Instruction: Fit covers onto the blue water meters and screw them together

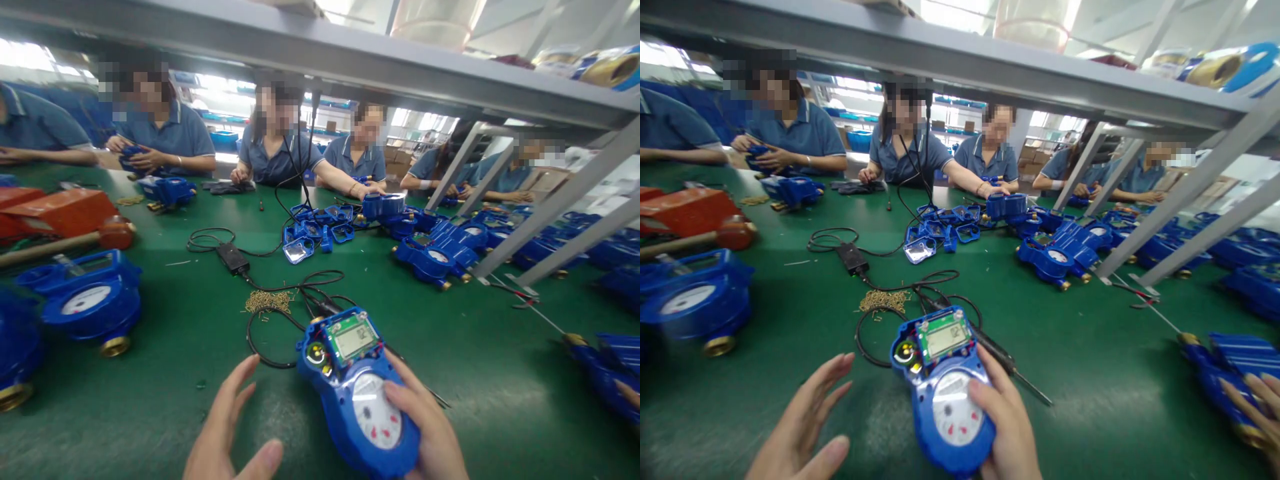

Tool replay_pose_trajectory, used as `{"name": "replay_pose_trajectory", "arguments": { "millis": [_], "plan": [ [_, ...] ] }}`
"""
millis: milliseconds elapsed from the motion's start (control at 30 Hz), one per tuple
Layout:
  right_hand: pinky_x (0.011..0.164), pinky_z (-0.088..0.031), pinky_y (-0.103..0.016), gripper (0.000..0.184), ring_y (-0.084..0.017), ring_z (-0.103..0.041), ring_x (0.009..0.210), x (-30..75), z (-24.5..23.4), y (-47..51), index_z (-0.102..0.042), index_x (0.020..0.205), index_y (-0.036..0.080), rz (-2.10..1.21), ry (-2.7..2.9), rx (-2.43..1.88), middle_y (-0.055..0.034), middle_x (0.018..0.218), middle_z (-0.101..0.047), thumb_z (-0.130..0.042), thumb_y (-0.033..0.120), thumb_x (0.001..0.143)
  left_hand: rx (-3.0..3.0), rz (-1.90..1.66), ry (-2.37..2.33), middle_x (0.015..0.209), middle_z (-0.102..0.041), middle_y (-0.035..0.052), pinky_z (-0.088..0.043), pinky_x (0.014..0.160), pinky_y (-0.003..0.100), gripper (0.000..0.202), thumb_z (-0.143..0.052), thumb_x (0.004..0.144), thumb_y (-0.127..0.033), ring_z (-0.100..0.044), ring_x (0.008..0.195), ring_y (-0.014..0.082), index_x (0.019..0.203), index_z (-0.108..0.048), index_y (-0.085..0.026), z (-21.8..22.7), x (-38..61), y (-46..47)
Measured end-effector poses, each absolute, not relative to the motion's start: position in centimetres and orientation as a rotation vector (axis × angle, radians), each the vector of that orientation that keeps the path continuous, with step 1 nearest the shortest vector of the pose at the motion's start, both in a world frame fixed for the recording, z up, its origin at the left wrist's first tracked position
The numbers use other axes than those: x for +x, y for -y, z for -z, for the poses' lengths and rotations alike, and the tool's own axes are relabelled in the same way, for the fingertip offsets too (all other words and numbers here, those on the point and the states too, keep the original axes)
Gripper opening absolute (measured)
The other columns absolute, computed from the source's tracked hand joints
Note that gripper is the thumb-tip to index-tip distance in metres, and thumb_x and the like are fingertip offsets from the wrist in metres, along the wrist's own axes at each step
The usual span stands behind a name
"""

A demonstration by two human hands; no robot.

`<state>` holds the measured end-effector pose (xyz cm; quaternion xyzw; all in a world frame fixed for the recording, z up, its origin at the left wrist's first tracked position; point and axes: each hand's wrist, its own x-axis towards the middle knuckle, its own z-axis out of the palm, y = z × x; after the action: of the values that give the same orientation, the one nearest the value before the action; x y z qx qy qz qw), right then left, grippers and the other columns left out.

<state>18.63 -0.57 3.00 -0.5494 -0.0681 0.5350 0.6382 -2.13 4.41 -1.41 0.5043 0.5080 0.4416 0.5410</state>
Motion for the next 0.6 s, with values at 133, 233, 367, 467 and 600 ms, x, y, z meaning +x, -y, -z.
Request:
{"name": "replay_pose_trajectory", "arguments": {
  "millis": [133,233,367,467,600],
  "plan": [
    [0.071,-0.051,-0.036,0.077,-0.028,-0.065,0.085,14.3,-0.2,1.5,-0.047,0.127,0.017,-1.341,0.239,-1.26,-0.0116,0.111,-0.064,-0.075,0.035,0.057,1.153,-0.866,-1.011,0.137,-0.045,0.0163,-0.037,0.102,0.05,0.088,-0.075,0.059,-0.05,-0.046,0.121,0.0381,0.131,-0.036,-0.019,1.8,-1.8,-5.1],
    [0.075,-0.049,-0.036,0.079,-0.028,-0.063,0.085,12.1,1.2,1.2,-0.049,0.123,0.017,-1.383,0.349,-1.237,-0.0102,0.101,-0.066,-0.078,0.041,0.054,1.012,-0.884,-1.001,0.123,-0.058,0.0156,-0.046,0.093,0.042,0.082,-0.077,0.059,-0.043,-0.058,0.108,0.0342,0.126,-0.038,-0.017,1.7,-2.6,-5.8],
    [0.077,-0.048,-0.036,0.085,-0.028,-0.062,0.085,10.3,2.2,0.8,-0.042,0.124,0.017,-1.392,0.391,-1.234,-0.01,0.095,-0.066,-0.078,0.047,0.053,0.953,-0.908,-0.99,0.112,-0.065,0.0125,-0.049,0.086,0.036,0.076,-0.079,0.056,-0.039,-0.062,0.101,0.0317,0.118,-0.043,-0.016,1.4,-3.4,-6.6],
    [0.082,-0.047,-0.039,0.085,-0.03,-0.062,0.09,10.2,2.7,0.8,-0.038,0.126,0.017,-1.413,0.457,-1.27,-0.012,0.101,-0.064,-0.076,0.051,0.057,0.945,-0.886,-0.951,0.112,-0.064,0.0115,-0.049,0.086,0.035,0.075,-0.079,0.056,-0.038,-0.062,0.102,0.0312,0.118,-0.043,-0.017,1.4,-3.7,-6.9],
    [0.1,-0.036,-0.044,0.081,-0.032,-0.049,0.116,12.1,2.8,0.1,-0.034,0.128,0.019,-1.437,0.672,-1.292,-0.0161,0.124,-0.052,-0.071,0.054,0.065,0.907,-0.89,-0.932,0.113,-0.064,0.0108,-0.049,0.086,0.035,0.076,-0.08,0.055,-0.039,-0.061,0.101,0.0312,0.119,-0.044,-0.017,1.9,-3.9,-7.0]
  ]
}}
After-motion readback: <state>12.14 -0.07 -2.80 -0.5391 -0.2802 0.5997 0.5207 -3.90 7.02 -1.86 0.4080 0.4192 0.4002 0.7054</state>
